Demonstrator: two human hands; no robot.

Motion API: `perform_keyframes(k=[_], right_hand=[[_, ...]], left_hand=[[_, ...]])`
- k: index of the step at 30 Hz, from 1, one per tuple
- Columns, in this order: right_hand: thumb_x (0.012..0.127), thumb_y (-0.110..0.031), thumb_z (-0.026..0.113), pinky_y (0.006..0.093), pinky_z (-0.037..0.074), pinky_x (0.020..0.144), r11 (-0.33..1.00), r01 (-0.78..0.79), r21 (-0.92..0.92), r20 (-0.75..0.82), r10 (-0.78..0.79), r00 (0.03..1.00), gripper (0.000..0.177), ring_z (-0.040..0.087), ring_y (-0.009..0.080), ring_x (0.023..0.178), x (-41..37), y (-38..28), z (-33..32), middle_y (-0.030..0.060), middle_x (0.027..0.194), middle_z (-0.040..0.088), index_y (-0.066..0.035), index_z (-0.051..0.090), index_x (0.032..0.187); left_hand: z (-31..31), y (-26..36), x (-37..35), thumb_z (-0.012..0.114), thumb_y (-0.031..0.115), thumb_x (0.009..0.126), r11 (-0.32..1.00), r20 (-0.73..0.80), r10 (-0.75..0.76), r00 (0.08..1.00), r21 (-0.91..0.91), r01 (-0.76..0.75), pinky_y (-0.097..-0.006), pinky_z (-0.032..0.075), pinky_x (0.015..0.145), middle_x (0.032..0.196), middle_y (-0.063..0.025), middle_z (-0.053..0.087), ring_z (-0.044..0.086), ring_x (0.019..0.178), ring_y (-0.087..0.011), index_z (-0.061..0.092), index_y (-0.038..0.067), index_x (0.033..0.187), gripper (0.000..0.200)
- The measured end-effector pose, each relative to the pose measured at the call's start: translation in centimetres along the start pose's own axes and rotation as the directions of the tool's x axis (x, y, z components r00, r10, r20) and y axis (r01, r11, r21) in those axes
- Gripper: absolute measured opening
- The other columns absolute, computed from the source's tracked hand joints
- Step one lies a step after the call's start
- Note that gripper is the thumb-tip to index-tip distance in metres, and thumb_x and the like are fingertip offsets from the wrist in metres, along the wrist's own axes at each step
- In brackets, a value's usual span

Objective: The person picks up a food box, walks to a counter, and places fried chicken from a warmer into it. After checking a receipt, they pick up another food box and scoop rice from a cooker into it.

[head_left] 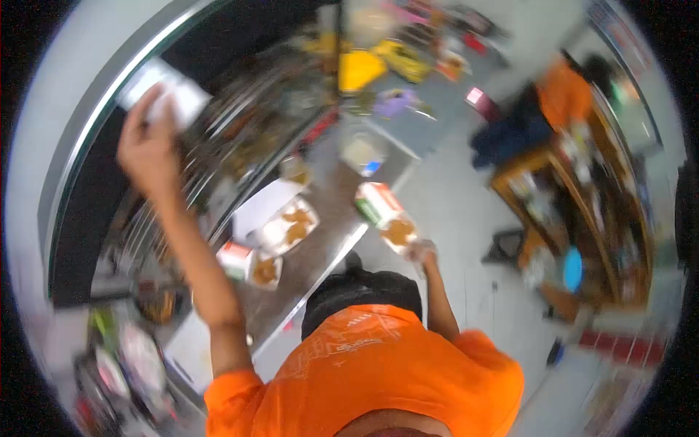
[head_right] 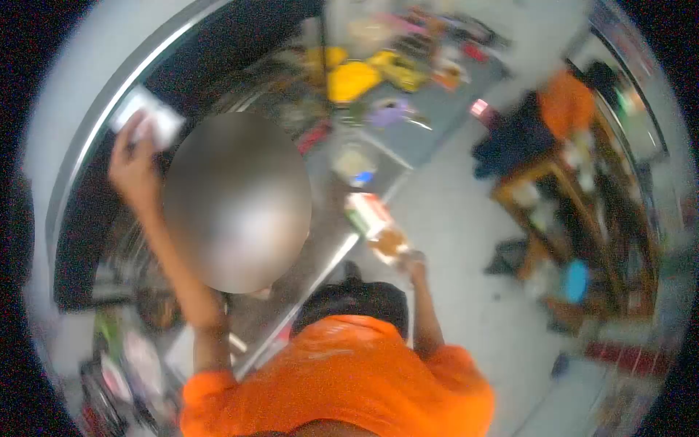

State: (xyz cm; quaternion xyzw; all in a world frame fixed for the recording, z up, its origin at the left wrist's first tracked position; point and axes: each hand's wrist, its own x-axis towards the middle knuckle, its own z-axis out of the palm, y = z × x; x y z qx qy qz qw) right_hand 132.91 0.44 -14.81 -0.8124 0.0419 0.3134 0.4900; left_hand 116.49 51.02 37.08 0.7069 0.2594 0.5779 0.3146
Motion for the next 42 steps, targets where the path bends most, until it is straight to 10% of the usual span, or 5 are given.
perform_keyframes(k=[9,22,31,34,42], right_hand=[[0.084,-0.009,0.052,0.0327,0.049,0.048,0.910,0.111,0.400,-0.024,-0.110,0.994,0.020,0.057,0.0198,0.053,-8.1,-6.4,-0.1,0.0146,0.073,0.061,0.010,0.059,0.088],[0.082,-0.006,0.048,0.0318,0.052,0.053,0.992,0.100,0.072,0.004,-0.101,0.995,0.025,0.060,0.0231,0.059,-5.4,-6.5,-1.5,0.0158,0.077,0.061,0.011,0.056,0.099],[0.081,-0.006,0.051,0.0335,0.053,0.054,0.925,-0.023,0.380,-0.039,0.040,0.998,0.026,0.060,0.0233,0.063,-1.1,-7.5,-3.3,0.0163,0.083,0.061,0.011,0.054,0.101],[0.085,-0.006,0.052,0.0324,0.051,0.053,0.947,0.291,-0.138,0.052,-0.286,0.957,0.025,0.059,0.0228,0.063,5.8,-3.6,-6.5,0.0158,0.084,0.060,0.011,0.053,0.103],[0.087,-0.008,0.053,0.0324,0.051,0.052,0.939,0.073,0.336,-0.027,-0.068,0.997,0.020,0.059,0.0218,0.064,15.2,-13.6,-10.8,0.0128,0.081,0.060,0.006,0.056,0.102]], left_hand=[[-5.1,2.9,-5.7,0.064,-0.006,0.078,0.804,0.340,0.028,0.940,-0.567,0.181,-0.0276,0.060,0.071,0.130,-0.0194,0.053,0.068,0.086,-0.0183,0.051,-0.004,0.129,0.052],[-8.5,3.4,-8.9,0.067,-0.002,0.075,0.852,0.368,0.125,0.921,-0.515,0.090,-0.0259,0.060,0.067,0.131,-0.0204,0.052,0.071,0.084,-0.0230,0.053,0.002,0.130,0.057],[-7.3,4.1,-9.1,0.069,-0.001,0.075,0.881,0.348,0.152,0.925,-0.472,0.033,-0.0245,0.060,0.065,0.129,-0.0217,0.053,0.071,0.083,-0.0216,0.051,0.001,0.132,0.060],[-6.2,4.2,-9.1,0.069,-0.003,0.073,0.898,0.367,0.112,0.924,-0.435,0.064,-0.0238,0.059,0.065,0.129,-0.0219,0.052,0.070,0.083,-0.0209,0.049,0.002,0.134,0.065],[0.9,5.4,-9.3,0.071,-0.003,0.070,0.934,0.318,0.039,0.947,-0.349,0.078,-0.0217,0.058,0.064,0.138,-0.0221,0.047,0.070,0.083,-0.0171,0.047,0.007,0.138,0.072]])
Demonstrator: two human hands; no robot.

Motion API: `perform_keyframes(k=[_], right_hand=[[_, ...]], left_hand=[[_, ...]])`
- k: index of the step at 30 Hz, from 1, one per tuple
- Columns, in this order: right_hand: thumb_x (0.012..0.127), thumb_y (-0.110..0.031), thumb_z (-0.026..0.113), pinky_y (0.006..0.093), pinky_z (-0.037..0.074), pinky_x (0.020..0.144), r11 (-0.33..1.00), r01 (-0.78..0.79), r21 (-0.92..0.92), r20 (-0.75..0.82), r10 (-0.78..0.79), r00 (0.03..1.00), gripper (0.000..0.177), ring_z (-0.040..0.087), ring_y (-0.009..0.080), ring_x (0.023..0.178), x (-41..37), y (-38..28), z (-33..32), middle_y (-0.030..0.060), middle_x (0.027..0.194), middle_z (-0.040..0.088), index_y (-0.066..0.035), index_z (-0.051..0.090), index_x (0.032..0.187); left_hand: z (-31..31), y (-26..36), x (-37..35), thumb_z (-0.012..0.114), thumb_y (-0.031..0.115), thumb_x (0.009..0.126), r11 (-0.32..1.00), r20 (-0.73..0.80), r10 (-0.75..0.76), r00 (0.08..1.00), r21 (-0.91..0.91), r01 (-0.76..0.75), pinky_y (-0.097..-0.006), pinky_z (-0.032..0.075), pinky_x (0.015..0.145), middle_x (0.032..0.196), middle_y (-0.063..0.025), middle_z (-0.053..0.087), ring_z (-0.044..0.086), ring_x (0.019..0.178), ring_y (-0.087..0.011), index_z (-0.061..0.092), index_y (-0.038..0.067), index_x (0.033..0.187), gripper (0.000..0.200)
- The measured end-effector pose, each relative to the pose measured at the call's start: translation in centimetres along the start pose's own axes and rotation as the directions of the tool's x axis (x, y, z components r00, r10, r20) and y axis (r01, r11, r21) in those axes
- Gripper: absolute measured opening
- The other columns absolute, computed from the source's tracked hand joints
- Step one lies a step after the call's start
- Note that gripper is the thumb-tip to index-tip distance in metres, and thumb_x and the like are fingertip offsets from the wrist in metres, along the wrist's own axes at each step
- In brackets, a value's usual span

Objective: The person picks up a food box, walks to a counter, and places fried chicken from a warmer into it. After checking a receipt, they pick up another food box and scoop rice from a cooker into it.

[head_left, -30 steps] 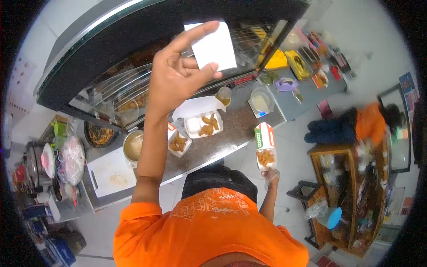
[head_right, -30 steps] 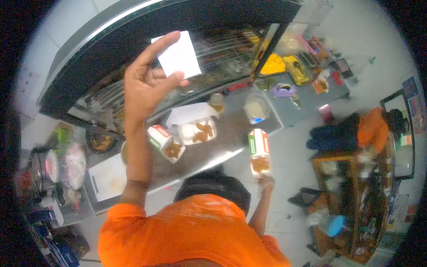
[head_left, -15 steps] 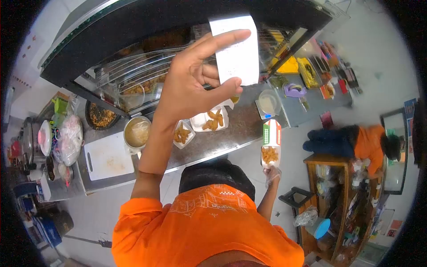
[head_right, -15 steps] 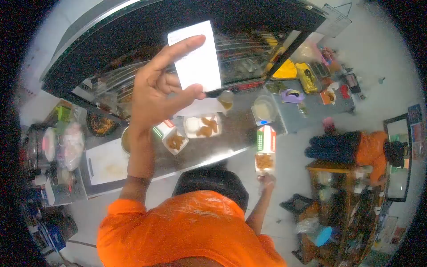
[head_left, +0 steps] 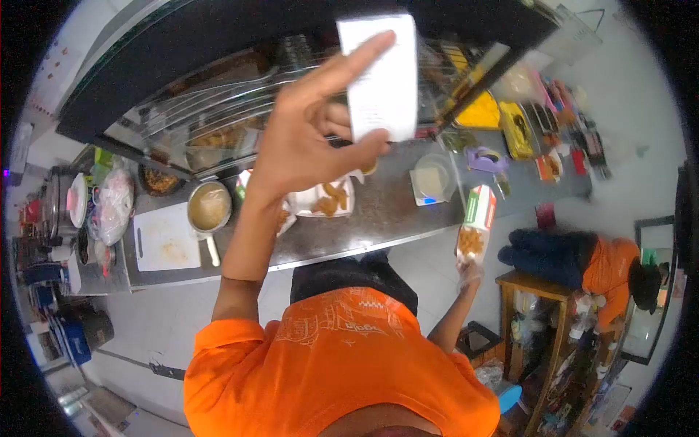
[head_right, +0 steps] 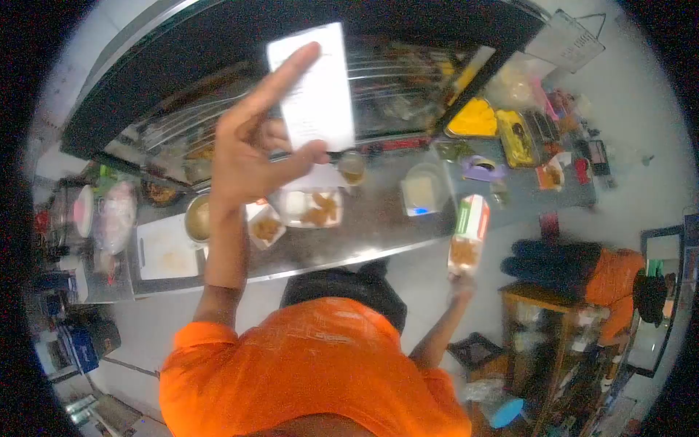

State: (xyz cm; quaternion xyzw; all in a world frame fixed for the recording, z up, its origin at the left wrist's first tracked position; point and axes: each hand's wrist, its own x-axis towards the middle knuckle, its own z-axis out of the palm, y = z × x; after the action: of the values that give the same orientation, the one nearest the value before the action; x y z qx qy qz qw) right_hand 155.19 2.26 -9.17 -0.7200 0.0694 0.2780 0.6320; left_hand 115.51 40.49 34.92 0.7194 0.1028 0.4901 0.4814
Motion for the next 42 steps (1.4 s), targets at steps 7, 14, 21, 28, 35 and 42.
perform_keyframes(k=[7,14,21,28,35,42], right_hand=[[0.087,-0.025,0.060,0.0306,0.046,0.055,0.925,0.157,-0.345,-0.054,-0.186,0.981,0.026,0.052,0.0150,0.062,14.1,-5.0,-1.0,0.0046,0.077,0.055,0.001,0.060,0.091],[0.089,-0.017,0.053,0.0297,0.041,0.051,0.988,0.153,0.031,-0.198,-0.144,0.970,0.018,0.050,0.0149,0.060,24.8,-12.5,-0.9,0.0057,0.070,0.055,0.000,0.060,0.088],[0.090,-0.026,0.055,0.0325,0.048,0.058,0.975,0.123,0.188,0.182,-0.157,0.971,0.020,0.057,0.0204,0.063,36.8,-11.8,-5.2,0.0065,0.070,0.058,-0.008,0.061,0.084],[0.087,-0.036,0.062,0.0415,0.050,0.077,0.193,0.412,-0.891,0.356,-0.267,0.895,0.041,0.065,0.0283,0.087,35.4,-18.3,-3.7,0.0200,0.093,0.068,0.001,0.064,0.104],[0.098,-0.038,0.044,0.0417,0.051,0.087,0.986,-0.108,0.123,0.261,0.073,0.963,0.044,0.058,0.0325,0.099,40.0,-15.1,-6.1,0.0170,0.115,0.056,0.000,0.051,0.121],[0.096,-0.037,0.047,0.0400,0.049,0.088,0.967,-0.140,0.212,0.217,0.094,0.972,0.042,0.058,0.0260,0.098,37.7,-14.5,-7.1,0.0128,0.117,0.056,-0.005,0.050,0.124]], left_hand=[[8.8,-4.2,5.1,0.067,-0.006,0.066,0.955,-0.113,0.010,0.994,0.294,0.024,-0.0229,0.057,0.068,0.138,-0.0225,0.047,0.069,0.086,-0.0203,0.043,0.000,0.139,0.077],[16.9,-6.9,7.5,0.069,-0.004,0.069,0.914,-0.166,-0.144,0.976,0.355,0.195,-0.0194,0.055,0.061,0.140,-0.0226,0.045,0.068,0.078,-0.0144,0.042,-0.005,0.138,0.074],[16.1,-5.7,3.6,0.067,-0.006,0.071,0.779,-0.289,-0.206,0.935,0.530,0.335,-0.0176,0.053,0.057,0.139,-0.0214,0.046,0.064,0.071,-0.0072,0.041,-0.003,0.139,0.073],[12.5,-2.7,-1.4,0.068,-0.006,0.074,0.730,-0.506,-0.136,0.852,0.530,0.432,-0.0249,0.058,0.067,0.142,-0.0195,0.043,0.065,0.083,-0.0105,0.040,-0.002,0.140,0.071],[11.6,-0.4,-5.7,0.064,-0.011,0.073,0.756,-0.667,-0.138,0.732,0.407,0.513,-0.0222,0.057,0.066,0.143,-0.0183,0.042,0.066,0.086,-0.0127,0.039,-0.003,0.139,0.071],[12.7,0.8,-7.0,0.066,-0.012,0.071,0.813,-0.618,-0.176,0.767,0.348,0.467,-0.0243,0.059,0.070,0.135,-0.0186,0.050,0.066,0.090,-0.0161,0.037,-0.004,0.140,0.075]])
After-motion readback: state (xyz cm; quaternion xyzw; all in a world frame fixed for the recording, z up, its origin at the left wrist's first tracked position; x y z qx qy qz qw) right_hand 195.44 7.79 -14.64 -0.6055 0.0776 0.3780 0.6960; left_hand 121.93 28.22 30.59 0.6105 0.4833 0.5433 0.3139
